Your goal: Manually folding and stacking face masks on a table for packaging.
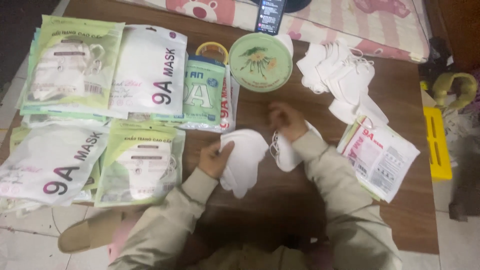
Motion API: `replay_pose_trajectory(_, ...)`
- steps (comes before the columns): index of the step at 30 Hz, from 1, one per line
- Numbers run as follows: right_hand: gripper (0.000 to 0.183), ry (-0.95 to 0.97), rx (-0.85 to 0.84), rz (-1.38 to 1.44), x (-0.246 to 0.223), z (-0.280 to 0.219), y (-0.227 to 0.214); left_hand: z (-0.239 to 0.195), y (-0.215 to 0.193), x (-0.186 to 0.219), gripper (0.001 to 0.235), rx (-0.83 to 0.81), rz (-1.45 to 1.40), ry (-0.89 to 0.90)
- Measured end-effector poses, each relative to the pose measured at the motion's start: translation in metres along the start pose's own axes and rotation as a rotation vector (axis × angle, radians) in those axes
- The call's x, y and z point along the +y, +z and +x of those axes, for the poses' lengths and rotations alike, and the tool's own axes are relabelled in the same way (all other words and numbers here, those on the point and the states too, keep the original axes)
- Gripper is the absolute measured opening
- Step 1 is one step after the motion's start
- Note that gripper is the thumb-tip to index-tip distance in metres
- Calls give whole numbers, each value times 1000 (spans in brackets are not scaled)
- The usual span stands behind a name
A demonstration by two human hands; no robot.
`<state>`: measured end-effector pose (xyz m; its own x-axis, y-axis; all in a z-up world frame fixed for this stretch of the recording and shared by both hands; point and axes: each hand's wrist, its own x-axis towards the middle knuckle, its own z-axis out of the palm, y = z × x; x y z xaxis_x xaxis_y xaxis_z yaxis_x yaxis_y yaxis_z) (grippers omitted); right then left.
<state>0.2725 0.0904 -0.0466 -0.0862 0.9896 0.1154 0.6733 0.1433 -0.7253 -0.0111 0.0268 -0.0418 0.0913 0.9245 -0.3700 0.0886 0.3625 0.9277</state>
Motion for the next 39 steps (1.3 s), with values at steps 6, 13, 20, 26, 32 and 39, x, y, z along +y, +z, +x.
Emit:
replay_pose_trajectory(6,75,140,-68,-711,68,135,-37,-12,19,-5,37,41,64,329)
replay_pose_trajectory(13,79,324,-308,-706,-1,218,-70,-10,-2,-21,23,-109,69,199)
replay_pose_trajectory(20,74,297,-449,-905,-37,248,-74,-11,-6,-10,18,-147,-96,291)
replay_pose_trajectory(26,90,236,-250,-975,-22,262,-77,-11,-6,-10,18,-149,-45,370)
replay_pose_trajectory(32,94,200,-65,-737,-22,234,-84,-13,-2,-18,30,-143,-2,353)
replay_pose_trajectory(39,40,69,-45,-877,29,102,-70,-22,6,-5,21,-111,-100,264)
